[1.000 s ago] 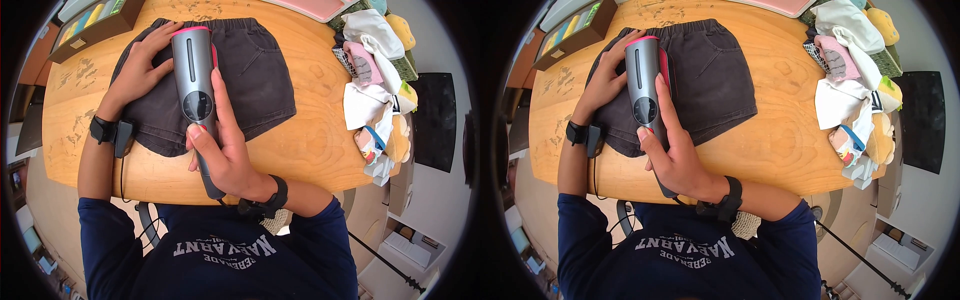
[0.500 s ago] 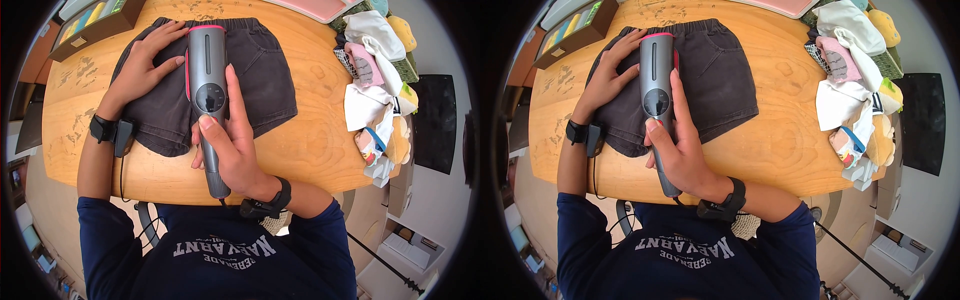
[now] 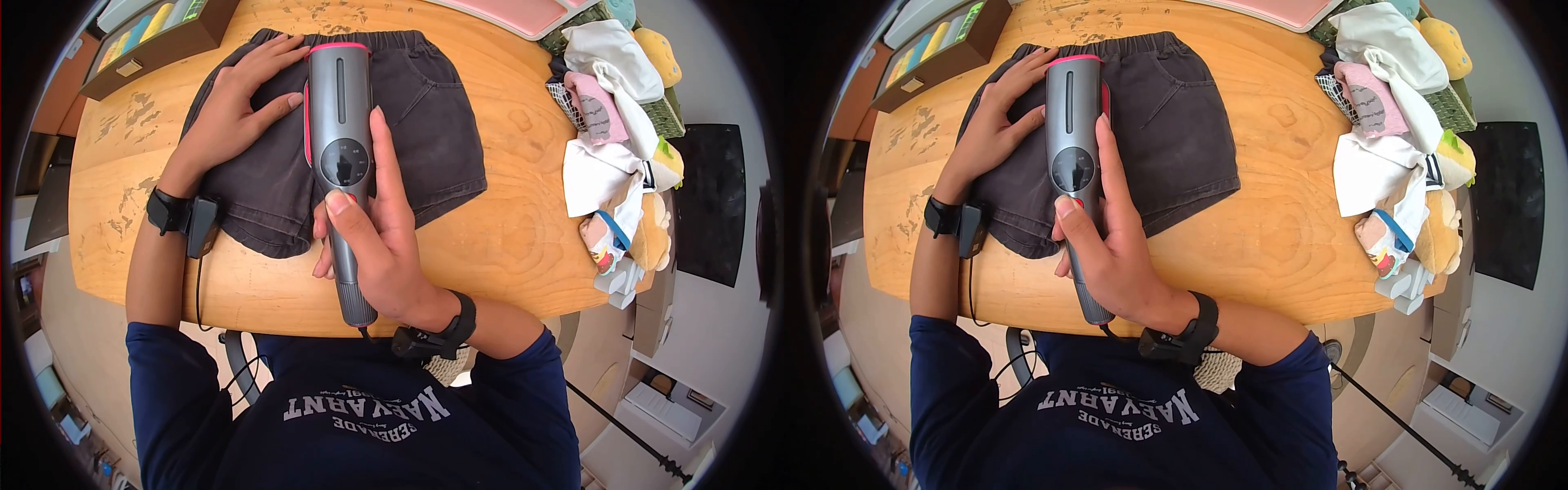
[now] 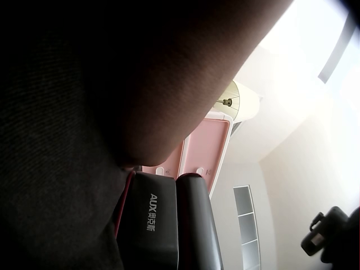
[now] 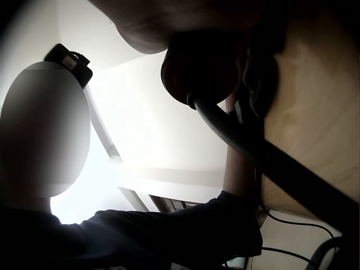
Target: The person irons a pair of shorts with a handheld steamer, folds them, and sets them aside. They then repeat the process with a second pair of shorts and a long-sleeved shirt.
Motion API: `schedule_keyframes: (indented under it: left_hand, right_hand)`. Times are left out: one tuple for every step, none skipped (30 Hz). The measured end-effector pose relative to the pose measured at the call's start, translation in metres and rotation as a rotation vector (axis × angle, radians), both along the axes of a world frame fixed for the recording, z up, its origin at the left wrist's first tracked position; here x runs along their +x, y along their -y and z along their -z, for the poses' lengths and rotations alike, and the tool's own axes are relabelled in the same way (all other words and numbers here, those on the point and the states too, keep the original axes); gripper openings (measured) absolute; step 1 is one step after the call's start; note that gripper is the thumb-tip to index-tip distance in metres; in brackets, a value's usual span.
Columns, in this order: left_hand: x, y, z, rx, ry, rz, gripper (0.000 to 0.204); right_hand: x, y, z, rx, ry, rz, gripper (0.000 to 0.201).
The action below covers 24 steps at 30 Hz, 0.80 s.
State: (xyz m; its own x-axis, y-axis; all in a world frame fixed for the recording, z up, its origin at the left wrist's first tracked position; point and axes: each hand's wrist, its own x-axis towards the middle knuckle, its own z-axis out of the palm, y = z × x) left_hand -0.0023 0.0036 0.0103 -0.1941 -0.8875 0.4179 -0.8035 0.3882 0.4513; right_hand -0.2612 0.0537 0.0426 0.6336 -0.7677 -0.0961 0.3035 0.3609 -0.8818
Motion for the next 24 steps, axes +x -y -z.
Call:
schedule_keyframes:
  left_hand:
    - [-0.0003, 0.0002, 0.0, 0.006, -0.002, 0.0, 0.05]
    - [-0.0009, 0.0004, -0.0004, 0.004, -0.003, 0.001, 0.05]
    - [-0.0013, 0.0003, -0.0012, 0.004, 0.003, 0.0, 0.051]
    - [-0.0012, 0.0001, -0.0019, 0.004, 0.011, -0.001, 0.051]
    - [-0.0006, -0.0004, -0.0023, 0.004, 0.011, -0.002, 0.051]
    - [0.0003, -0.0009, -0.0026, 0.036, 0.007, 0.015, 0.053]
    - [0.001, -0.0014, -0.0026, 0.068, 0.003, 0.032, 0.057]
    - [0.0012, -0.0015, -0.0025, 0.067, 0.003, 0.032, 0.057]
    - [0.0014, -0.0015, -0.0023, 0.069, 0.007, 0.026, 0.057]
    - [0.0014, -0.0015, -0.0021, 0.072, 0.01, 0.021, 0.057]
    - [0.0008, -0.0014, -0.0017, 0.072, 0.011, 0.02, 0.057]
    - [-0.0003, -0.001, -0.0012, 0.043, 0.004, 0.007, 0.054]
    - [-0.001, -0.0007, -0.001, 0.015, -0.004, -0.007, 0.051]
    - [-0.0013, -0.0008, -0.0015, 0.015, -0.004, -0.007, 0.051]
    - [-0.0015, -0.001, -0.0022, 0.016, 0.001, -0.01, 0.051]
    - [-0.0017, -0.0012, -0.0026, 0.018, 0.005, -0.011, 0.051]
    - [-0.0018, -0.0009, -0.0022, 0.019, 0.005, -0.011, 0.051]
    - [-0.0015, -0.0002, -0.0017, 0.02, 0.008, -0.01, 0.051]
    - [-0.0012, 0.0002, -0.0016, 0.02, 0.012, -0.01, 0.051]
    - [-0.0013, -0.0001, -0.0021, 0.019, 0.013, -0.011, 0.051]
    - [-0.0017, -0.0005, -0.0026, 0.018, 0.012, -0.013, 0.051]
    - [-0.0022, -0.0009, -0.0031, 0.017, 0.011, -0.015, 0.051]
    - [-0.0025, -0.0012, -0.0035, 0.016, 0.011, -0.015, 0.051]
    - [-0.0029, -0.0014, -0.0039, 0.02, 0.011, -0.019, 0.051]
  right_hand:
    - [0.0002, 0.0, -0.0003, 0.002, 0.001, -0.001, 0.082]
    - [0.0002, 0.0, -0.0005, 0.003, 0.001, -0.001, 0.082]
    - [-0.0001, 0.0002, -0.0001, 0.003, 0.001, -0.001, 0.082]
    - [-0.0002, 0.0003, 0.0009, -0.023, -0.022, -0.006, 0.08]
    - [-0.0002, 0.0002, 0.0014, -0.048, -0.045, -0.011, 0.077]
    - [-0.0004, 0.0002, 0.0011, -0.048, -0.045, -0.012, 0.077]
    - [-0.0007, 0.0, 0.0004, -0.042, -0.046, -0.015, 0.077]
    - [-0.0009, 0.0001, -0.0001, -0.036, -0.048, -0.019, 0.078]
    - [-0.0007, 0.0001, 0.0, -0.037, -0.048, -0.019, 0.078]
    - [-0.0004, 0.0, 0.0001, -0.035, -0.05, -0.013, 0.078]
    - [-0.0002, 0.0, 0.0002, -0.034, -0.052, -0.007, 0.078]
    - [-0.0003, 0.0002, 0.0002, -0.034, -0.052, -0.007, 0.078]
    - [-0.0005, 0.0003, 0.0, -0.035, -0.05, -0.011, 0.078]
    - [-0.0006, 0.0004, 0.0, -0.035, -0.047, -0.015, 0.078]
    - [0.0, 0.0002, 0.0002, -0.035, -0.047, -0.015, 0.078]
    - [0.001, -0.0003, 0.0004, -0.036, -0.05, -0.001, 0.078]
    - [0.0014, -0.0006, 0.0005, -0.037, -0.054, 0.012, 0.078]
    - [0.0008, -0.0004, -0.0001, -0.037, -0.054, 0.012, 0.078]
    - [-0.0004, 0.0002, -0.0013, -0.036, -0.056, -0.003, 0.078]
    - [-0.0009, 0.0004, -0.002, -0.035, -0.058, -0.018, 0.078]
    - [-0.0007, 0.0002, -0.0017, -0.035, -0.058, -0.018, 0.078]
    - [-0.0006, -0.0001, -0.0013, -0.035, -0.055, -0.017, 0.078]
    - [-0.0005, -0.0001, -0.001, -0.034, -0.052, -0.015, 0.078]
    - [-0.0006, 0.0002, -0.001, -0.035, -0.051, -0.015, 0.078]
